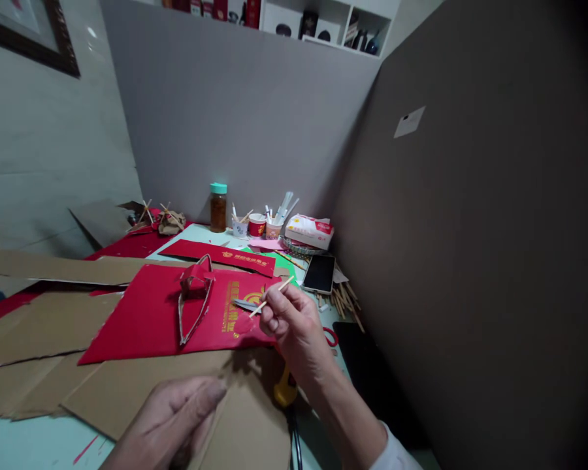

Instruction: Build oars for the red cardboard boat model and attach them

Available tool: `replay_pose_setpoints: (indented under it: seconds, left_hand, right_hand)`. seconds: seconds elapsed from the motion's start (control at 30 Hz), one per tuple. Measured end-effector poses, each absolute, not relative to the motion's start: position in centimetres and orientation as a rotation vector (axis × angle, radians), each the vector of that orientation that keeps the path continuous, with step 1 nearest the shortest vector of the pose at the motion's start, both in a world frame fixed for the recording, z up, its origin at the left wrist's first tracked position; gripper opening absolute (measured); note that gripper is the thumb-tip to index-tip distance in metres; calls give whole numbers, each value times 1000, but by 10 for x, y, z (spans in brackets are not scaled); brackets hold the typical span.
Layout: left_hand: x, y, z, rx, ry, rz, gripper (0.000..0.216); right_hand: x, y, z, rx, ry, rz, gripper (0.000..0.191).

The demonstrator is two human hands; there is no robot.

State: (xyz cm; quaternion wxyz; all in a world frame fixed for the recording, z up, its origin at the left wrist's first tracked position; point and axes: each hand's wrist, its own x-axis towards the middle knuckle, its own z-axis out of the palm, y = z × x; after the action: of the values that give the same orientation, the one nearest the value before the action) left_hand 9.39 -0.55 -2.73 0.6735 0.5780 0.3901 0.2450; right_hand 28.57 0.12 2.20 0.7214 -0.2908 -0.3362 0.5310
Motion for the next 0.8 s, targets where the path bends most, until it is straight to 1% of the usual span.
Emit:
replay_pose_setpoints:
  seconds: [0.13, 0.27, 0.37, 0.53, 0.67, 0.8]
  left_hand:
    - [102, 5, -13, 1081, 884, 761, 53]
    - [108, 1, 7, 1028, 882, 906, 52]
    - [110, -1, 14, 1024, 864, 968, 50]
    - [115, 0, 12, 994, 796, 1001, 49]
    - [118, 2, 10, 1068, 837, 927, 39]
    - [114, 6, 3, 1197, 930, 934, 41]
  right_hand:
    - [285, -2, 24, -642, -806, 1198, 29]
    - [283, -3, 24, -670, -854, 1238, 29]
    - [280, -3, 20, -709, -866, 1253, 30]
    - [277, -2, 14, -742, -849, 1249, 30]
    - [273, -5, 16, -806, -849, 1279, 31]
    - [272, -7, 20, -881, -954, 1243, 29]
